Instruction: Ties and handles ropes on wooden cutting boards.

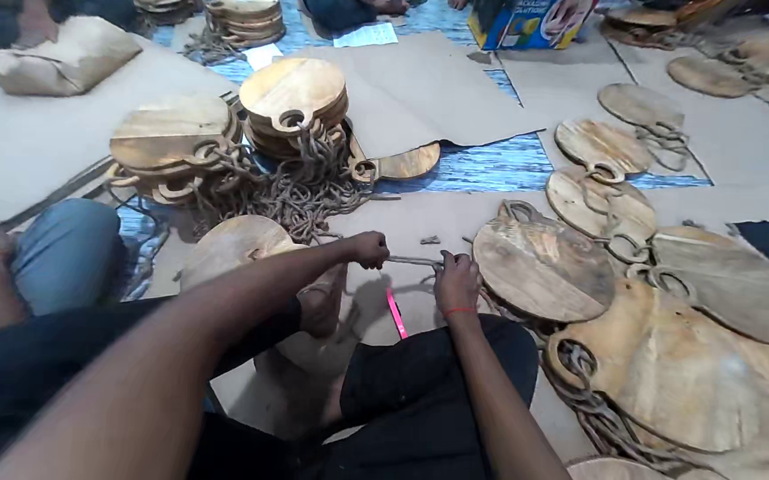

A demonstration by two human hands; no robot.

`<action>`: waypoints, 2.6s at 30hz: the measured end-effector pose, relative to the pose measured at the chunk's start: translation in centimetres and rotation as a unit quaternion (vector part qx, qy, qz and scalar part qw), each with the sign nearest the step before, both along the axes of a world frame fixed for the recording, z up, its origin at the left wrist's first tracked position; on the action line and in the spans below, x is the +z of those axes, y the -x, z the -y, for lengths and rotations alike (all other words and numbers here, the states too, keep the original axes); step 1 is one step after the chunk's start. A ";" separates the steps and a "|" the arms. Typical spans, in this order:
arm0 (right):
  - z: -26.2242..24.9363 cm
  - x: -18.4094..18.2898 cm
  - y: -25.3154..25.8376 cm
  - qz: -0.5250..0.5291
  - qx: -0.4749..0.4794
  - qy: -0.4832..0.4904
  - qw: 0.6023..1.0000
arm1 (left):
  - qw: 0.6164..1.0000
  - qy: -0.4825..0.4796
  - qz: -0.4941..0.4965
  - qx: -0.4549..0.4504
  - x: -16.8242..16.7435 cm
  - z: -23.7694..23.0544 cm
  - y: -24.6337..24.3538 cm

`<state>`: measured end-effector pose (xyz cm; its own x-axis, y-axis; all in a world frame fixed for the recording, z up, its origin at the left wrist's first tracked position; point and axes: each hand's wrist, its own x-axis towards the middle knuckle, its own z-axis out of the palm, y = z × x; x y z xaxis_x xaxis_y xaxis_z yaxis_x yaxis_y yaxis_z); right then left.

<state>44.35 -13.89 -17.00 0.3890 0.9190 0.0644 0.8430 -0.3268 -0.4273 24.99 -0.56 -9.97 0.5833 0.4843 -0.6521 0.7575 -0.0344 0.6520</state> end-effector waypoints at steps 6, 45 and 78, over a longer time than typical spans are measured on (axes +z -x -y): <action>3.0 -0.2 4.9 -0.063 0.055 0.108 0.991 | 0.920 0.106 0.164 0.339 -8.4 5.8 1.6; -2.0 -2.8 3.5 -0.159 0.199 0.219 0.942 | 0.946 0.072 0.145 0.279 -12.3 7.4 3.1; -3.1 -2.9 3.7 -0.257 0.127 0.247 0.926 | 0.975 -0.054 0.035 0.213 -12.4 7.2 1.5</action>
